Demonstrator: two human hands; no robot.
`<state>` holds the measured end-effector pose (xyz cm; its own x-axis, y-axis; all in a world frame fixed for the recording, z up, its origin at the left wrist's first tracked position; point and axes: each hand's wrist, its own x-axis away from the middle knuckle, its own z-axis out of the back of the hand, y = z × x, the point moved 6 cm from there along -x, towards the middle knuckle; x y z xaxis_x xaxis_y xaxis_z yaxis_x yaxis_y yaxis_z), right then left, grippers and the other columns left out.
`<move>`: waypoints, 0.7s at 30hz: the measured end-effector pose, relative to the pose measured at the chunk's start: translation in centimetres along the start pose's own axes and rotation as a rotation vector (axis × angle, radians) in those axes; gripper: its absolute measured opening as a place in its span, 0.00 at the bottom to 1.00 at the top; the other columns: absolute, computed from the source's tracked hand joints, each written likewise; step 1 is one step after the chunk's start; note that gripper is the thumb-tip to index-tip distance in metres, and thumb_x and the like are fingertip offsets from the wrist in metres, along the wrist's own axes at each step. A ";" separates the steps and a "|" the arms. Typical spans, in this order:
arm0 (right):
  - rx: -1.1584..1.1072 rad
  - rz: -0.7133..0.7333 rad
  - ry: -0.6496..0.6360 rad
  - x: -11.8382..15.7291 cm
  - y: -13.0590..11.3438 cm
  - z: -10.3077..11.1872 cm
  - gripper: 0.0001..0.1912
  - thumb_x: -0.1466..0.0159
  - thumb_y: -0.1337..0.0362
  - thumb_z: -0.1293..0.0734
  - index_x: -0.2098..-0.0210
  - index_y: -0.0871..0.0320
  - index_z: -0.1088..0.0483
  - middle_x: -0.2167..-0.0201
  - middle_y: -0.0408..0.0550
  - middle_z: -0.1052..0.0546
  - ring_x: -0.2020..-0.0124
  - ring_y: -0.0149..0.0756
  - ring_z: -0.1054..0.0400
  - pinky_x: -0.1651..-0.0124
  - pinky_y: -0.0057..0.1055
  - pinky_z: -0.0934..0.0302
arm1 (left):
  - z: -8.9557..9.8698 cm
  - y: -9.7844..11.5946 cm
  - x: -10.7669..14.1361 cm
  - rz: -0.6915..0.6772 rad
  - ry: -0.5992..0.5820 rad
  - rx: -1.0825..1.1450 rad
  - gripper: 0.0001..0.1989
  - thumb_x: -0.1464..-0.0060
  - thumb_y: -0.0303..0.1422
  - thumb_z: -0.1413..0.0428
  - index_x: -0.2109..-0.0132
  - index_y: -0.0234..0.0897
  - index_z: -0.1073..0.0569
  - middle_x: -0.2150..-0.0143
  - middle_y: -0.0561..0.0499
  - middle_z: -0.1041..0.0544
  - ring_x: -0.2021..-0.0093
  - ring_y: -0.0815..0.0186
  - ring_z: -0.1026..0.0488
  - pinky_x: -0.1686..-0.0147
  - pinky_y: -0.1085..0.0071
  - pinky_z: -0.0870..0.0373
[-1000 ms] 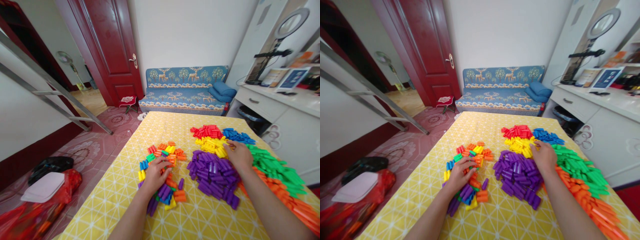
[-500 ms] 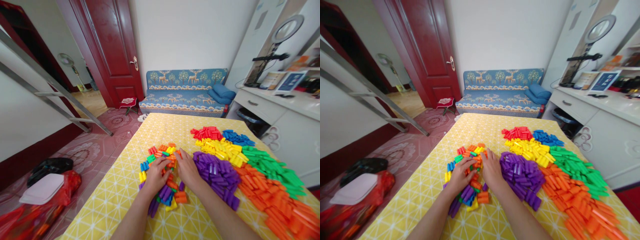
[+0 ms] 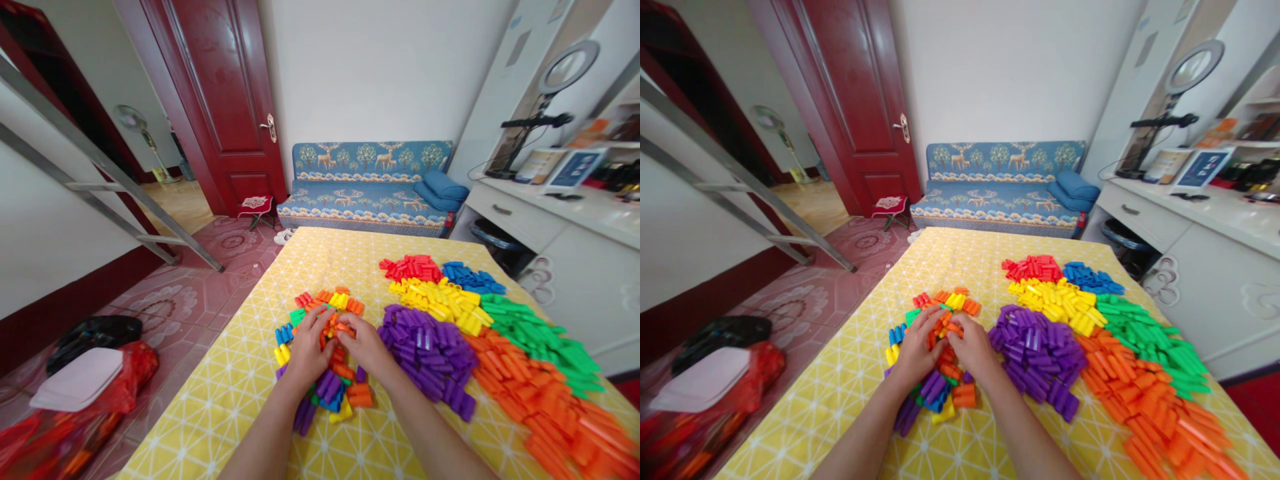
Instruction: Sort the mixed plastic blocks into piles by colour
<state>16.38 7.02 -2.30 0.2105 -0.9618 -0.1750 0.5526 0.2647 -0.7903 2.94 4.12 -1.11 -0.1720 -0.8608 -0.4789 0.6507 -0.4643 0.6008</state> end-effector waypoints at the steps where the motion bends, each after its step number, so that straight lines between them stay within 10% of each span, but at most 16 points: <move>1: -0.033 0.005 0.014 0.3 0.0 0.0 0.14 0.43 0.69 0.37 0.57 0.54 0.28 0.63 0.44 0.22 0.60 0.36 0.28 0.55 0.32 0.35 | 0.0 0.0 0.0 0.000 0.003 0.011 0.28 0.51 0.23 0.43 0.41 0.41 0.33 0.41 0.43 0.34 0.40 0.55 0.36 0.41 0.54 0.37; 7: -0.234 -0.048 0.109 2.1 -0.1 0.0 0.21 0.45 0.69 0.35 0.51 0.55 0.32 0.54 0.47 0.24 0.53 0.39 0.29 0.48 0.36 0.37 | 0.8 0.1 -0.2 0.015 0.089 0.081 0.14 0.47 0.23 0.46 0.54 0.40 0.25 0.47 0.45 0.28 0.46 0.59 0.30 0.45 0.58 0.32; 21: -0.369 -0.077 0.292 5.3 -0.3 4.4 0.20 0.41 0.57 0.33 0.51 0.58 0.31 0.55 0.52 0.23 0.56 0.41 0.28 0.55 0.35 0.33 | 0.9 -0.3 -0.4 0.011 0.140 0.072 0.15 0.47 0.24 0.45 0.52 0.40 0.26 0.47 0.45 0.27 0.48 0.60 0.28 0.46 0.58 0.30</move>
<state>20.87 2.16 -0.38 -0.0850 -0.9710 -0.2236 0.2233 0.2002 -0.9540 2.12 4.45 -0.53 -0.0570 -0.8311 -0.5532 0.5965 -0.4727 0.6486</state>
